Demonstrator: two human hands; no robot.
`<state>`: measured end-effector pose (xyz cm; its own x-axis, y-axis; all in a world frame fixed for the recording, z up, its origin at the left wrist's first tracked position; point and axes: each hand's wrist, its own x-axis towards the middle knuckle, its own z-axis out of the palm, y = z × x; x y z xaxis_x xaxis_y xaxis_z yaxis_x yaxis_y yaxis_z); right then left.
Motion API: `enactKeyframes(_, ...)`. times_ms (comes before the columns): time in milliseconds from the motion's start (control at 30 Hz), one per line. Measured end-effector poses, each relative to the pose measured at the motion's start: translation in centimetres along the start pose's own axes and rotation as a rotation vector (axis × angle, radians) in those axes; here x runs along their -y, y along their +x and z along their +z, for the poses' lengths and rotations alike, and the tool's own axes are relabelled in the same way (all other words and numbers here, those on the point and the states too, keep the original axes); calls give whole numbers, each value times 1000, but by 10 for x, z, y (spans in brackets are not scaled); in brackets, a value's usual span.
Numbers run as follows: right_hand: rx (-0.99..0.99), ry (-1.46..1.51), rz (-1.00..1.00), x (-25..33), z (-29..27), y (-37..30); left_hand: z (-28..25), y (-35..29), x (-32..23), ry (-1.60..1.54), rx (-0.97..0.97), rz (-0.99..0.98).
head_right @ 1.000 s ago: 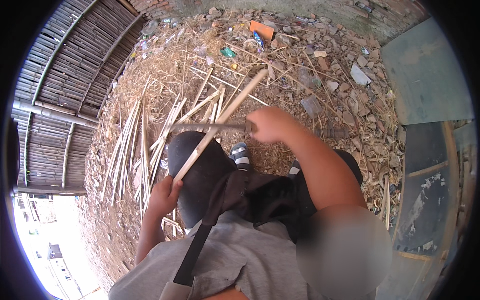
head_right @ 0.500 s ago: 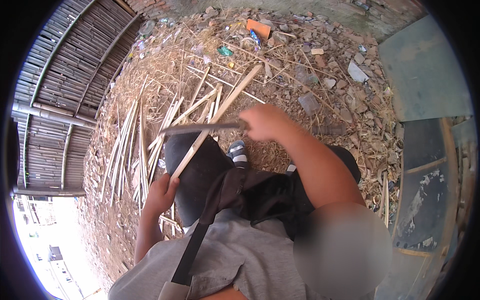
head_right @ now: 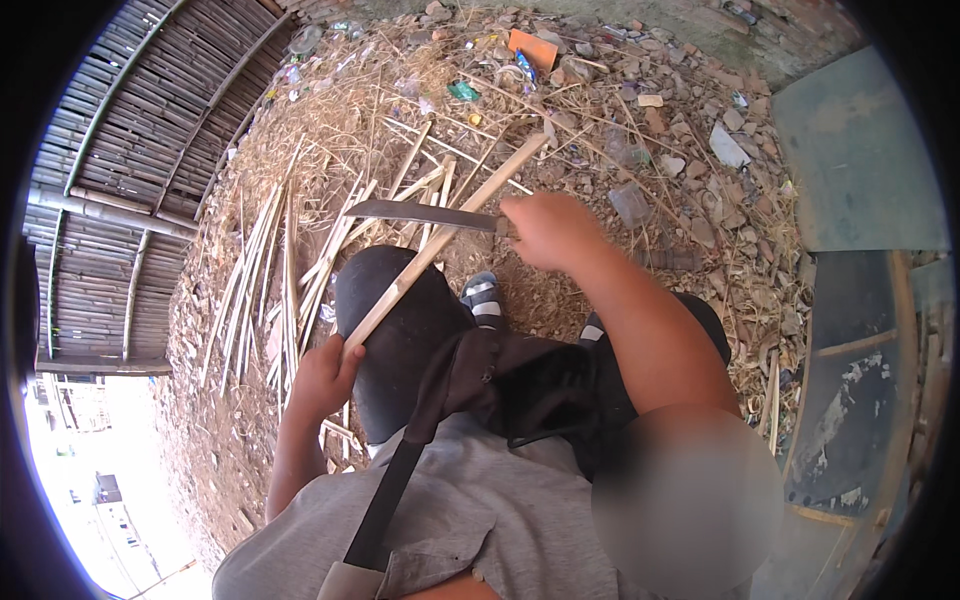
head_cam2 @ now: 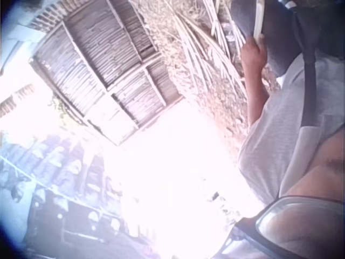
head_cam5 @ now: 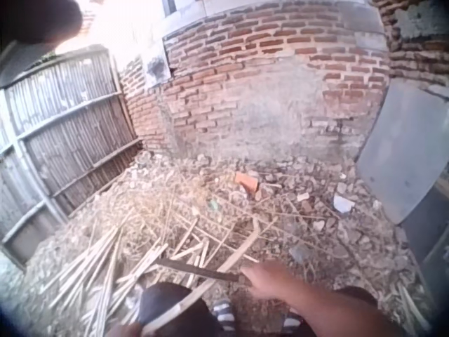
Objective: The person shaves a thin bamboo strip using a blade, holding the strip against their knee for support while drawing the blade along its length.
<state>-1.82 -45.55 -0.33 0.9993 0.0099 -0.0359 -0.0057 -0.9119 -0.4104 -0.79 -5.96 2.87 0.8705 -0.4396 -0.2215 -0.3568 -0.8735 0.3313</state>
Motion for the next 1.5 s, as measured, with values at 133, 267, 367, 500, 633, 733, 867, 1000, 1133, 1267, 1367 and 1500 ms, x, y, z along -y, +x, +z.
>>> enactKeyframes(133, 4, 237, 109, -28, -6, 10, 4, 4, 4, -19, -21, 15)
enactKeyframes(267, -42, 213, 106, -24, -6, 13, 6, 0, 7, 0, -57, 31)
enactKeyframes(367, 7, 79, -18, 7, -6, 1, 8, 2, 9, -8, -46, 19)
enactKeyframes(500, 119, 77, -67, 5, 6, 3, 2, 3, 6, -60, 7, 4)
enactKeyframes(633, 85, 336, 39, -26, 10, 13, -4, 5, 1, -124, 49, 0)
enactKeyframes(733, 65, 251, -17, -19, 7, 17, -6, 4, 5, -106, 39, 14)
enactKeyframes(867, 132, 95, -118, 11, 11, 5, 0, 6, 11, -175, 56, 8)
enactKeyframes(1000, 246, 337, -51, -8, 28, 13, -12, 7, -3, -144, 120, -18)
enactKeyframes(1133, 49, 325, -63, -11, 24, 17, -7, 5, -1, -110, 81, -24)
enactKeyframes(1267, 23, 263, -115, 13, 32, 4, -1, 1, -4, -28, 26, -26)
enactKeyframes(1367, 95, 169, -122, 15, 31, 2, -1, 4, -4, -14, 24, 4)
enactKeyframes(1500, 47, 308, -5, -32, 36, 23, -8, 5, -9, -61, 68, -57)
